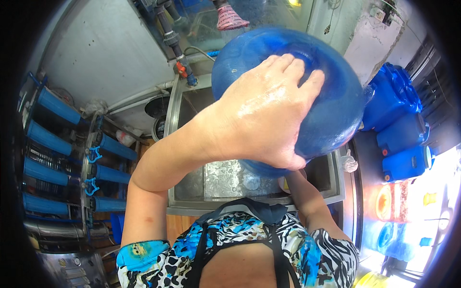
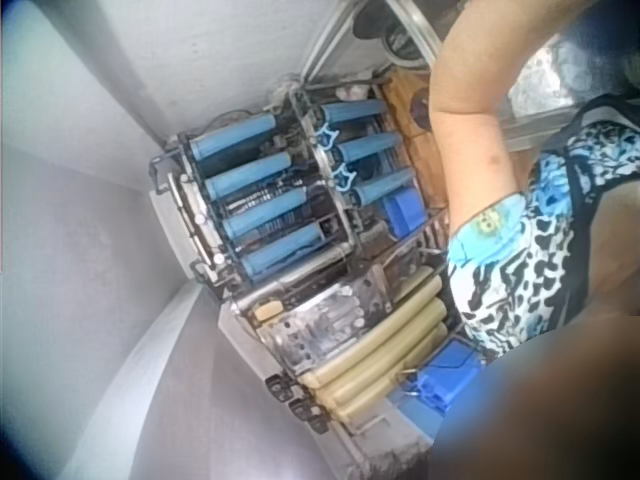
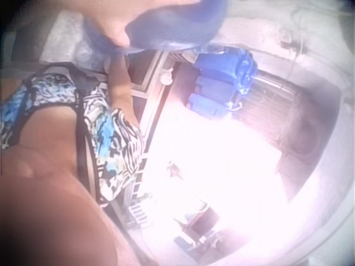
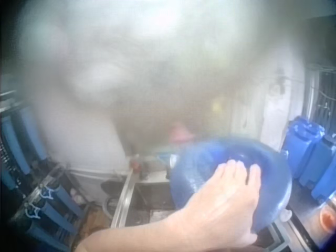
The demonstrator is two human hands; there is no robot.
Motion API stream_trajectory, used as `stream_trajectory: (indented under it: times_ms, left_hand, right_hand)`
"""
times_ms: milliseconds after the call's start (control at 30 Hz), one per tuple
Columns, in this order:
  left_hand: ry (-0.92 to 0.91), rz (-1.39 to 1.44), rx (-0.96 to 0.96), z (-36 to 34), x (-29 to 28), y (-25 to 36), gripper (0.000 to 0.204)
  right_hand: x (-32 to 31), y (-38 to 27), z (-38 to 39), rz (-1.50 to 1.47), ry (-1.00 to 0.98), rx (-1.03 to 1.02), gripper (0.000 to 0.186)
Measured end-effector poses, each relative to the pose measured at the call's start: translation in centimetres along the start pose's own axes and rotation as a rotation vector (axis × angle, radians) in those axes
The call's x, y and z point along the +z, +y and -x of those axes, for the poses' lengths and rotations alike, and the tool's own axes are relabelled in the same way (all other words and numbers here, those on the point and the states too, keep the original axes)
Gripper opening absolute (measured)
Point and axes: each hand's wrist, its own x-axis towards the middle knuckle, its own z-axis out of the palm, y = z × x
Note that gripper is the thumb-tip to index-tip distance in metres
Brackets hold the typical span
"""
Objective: The person cleans and rinses large water jugs. They wipe the exterior of a blue jug with a cloth, then rinse the interior and exterior under a tap. They repeat similar steps with a yellow jug and another blue jug, placing each cleaned jug on a nearby counter.
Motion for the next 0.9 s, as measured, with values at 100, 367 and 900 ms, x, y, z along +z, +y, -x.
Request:
stream_trajectory:
  times_ms: [100, 367, 900]
  left_hand:
    - [-0.028, 0.079, -0.052, 0.9, -0.2, -0.2, 0.083]
    - [0.006, 0.02, -0.153, 2.7, 0.1, -1.2, 0.078]
    - [0.467, 0.703, -1.003, 21.2, 6.0, -15.1, 0.071]
  right_hand:
    - [-0.3, -0.3, 0.1, -0.003, 0.0, -0.004, 0.029]
    - [0.7, -0.4, -0.7, -0.01, -0.008, -0.013, 0.029]
    - [-0.3, -5.8, -1.0, -0.253, 0.204, -0.206, 0.034]
